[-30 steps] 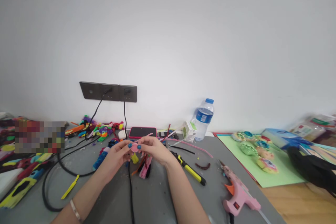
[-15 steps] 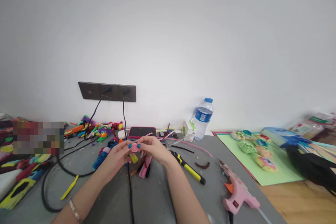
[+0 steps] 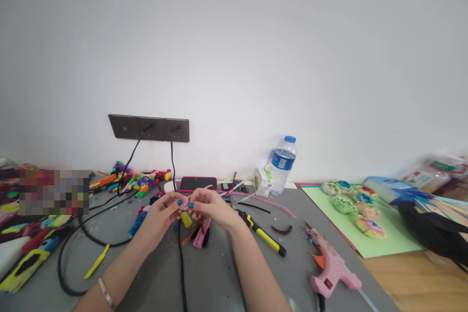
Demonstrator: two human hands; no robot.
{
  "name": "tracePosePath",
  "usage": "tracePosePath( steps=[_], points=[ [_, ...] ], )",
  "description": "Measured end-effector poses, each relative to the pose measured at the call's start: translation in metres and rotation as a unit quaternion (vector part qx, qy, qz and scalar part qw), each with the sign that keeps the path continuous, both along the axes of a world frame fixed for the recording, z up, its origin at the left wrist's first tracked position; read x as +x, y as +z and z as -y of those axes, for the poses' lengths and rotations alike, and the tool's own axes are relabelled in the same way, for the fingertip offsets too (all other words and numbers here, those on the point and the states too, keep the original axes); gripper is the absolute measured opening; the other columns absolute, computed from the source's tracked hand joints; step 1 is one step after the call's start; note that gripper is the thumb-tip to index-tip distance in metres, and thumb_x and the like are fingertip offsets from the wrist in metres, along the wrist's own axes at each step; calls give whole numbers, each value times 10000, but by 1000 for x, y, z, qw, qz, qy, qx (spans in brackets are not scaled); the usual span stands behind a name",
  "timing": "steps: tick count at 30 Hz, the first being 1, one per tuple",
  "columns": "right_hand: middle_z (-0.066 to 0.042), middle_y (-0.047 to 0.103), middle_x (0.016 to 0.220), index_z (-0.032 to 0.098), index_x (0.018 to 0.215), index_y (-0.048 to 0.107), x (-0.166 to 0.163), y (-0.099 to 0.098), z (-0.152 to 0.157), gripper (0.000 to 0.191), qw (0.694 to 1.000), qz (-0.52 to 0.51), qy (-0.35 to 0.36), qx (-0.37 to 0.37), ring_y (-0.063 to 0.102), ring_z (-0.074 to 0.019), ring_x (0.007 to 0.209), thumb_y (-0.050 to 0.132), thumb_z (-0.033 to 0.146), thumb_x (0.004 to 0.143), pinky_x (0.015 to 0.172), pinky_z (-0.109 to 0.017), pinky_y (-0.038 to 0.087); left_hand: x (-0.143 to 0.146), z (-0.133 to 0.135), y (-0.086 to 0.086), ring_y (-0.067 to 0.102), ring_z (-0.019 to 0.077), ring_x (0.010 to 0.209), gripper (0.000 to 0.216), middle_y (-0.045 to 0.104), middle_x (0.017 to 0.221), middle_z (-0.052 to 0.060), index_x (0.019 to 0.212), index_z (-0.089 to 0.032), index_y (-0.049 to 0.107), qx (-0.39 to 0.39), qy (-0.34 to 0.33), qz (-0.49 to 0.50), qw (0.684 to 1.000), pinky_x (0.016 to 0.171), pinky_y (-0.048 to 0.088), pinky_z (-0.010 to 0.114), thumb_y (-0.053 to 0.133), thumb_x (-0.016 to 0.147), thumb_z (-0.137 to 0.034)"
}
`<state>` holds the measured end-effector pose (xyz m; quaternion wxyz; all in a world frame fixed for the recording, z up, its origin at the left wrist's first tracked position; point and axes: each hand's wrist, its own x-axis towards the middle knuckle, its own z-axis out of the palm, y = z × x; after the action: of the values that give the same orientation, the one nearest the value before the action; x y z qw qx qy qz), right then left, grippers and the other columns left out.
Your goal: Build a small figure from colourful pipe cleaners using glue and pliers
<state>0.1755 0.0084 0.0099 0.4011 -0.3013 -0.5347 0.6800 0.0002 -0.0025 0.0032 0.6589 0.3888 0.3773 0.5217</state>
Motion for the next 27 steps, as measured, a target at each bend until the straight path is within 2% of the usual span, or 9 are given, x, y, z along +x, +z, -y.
tracePosePath(
  steps=[5, 10, 17, 27],
  points=[
    [-6, 663, 708, 152, 818, 603, 1, 1, 1, 285, 1000, -11, 16, -12, 615, -99, 611, 787, 347, 720, 565, -197, 427, -2, 2, 5, 545, 72, 546, 396, 630, 628, -15, 780, -145, 699, 3, -6, -11, 1000, 529, 462, 176, 868, 533, -404],
    [3, 636, 736, 139, 830, 637, 5, 0, 2, 244, 998, -40, 48, -26, 582, -79, 621, 783, 310, 734, 604, -200, 456, -1, 4, 11, 566, 76, 529, 355, 644, 599, -7, 742, -140, 694, 8, -31, -7, 999, 534, 478, 180, 866, 551, -385],
    [11, 635, 701, 137, 792, 625, 12, 1, 2, 299, 992, -27, 101, -71, 570, -71, 572, 827, 324, 675, 505, -173, 400, -1, 6, 8, 573, 69, 511, 295, 684, 658, 20, 748, -134, 702, 15, -100, -17, 995, 499, 458, 171, 843, 613, -356],
    [30, 622, 621, 137, 749, 587, 8, 1, 0, 306, 994, -20, 54, -98, 567, -56, 506, 827, 307, 664, 459, -145, 385, -3, 2, 1, 595, 105, 505, 299, 687, 614, 31, 728, -129, 688, 60, -91, -69, 992, 501, 477, 207, 839, 607, -355]
  ],
)
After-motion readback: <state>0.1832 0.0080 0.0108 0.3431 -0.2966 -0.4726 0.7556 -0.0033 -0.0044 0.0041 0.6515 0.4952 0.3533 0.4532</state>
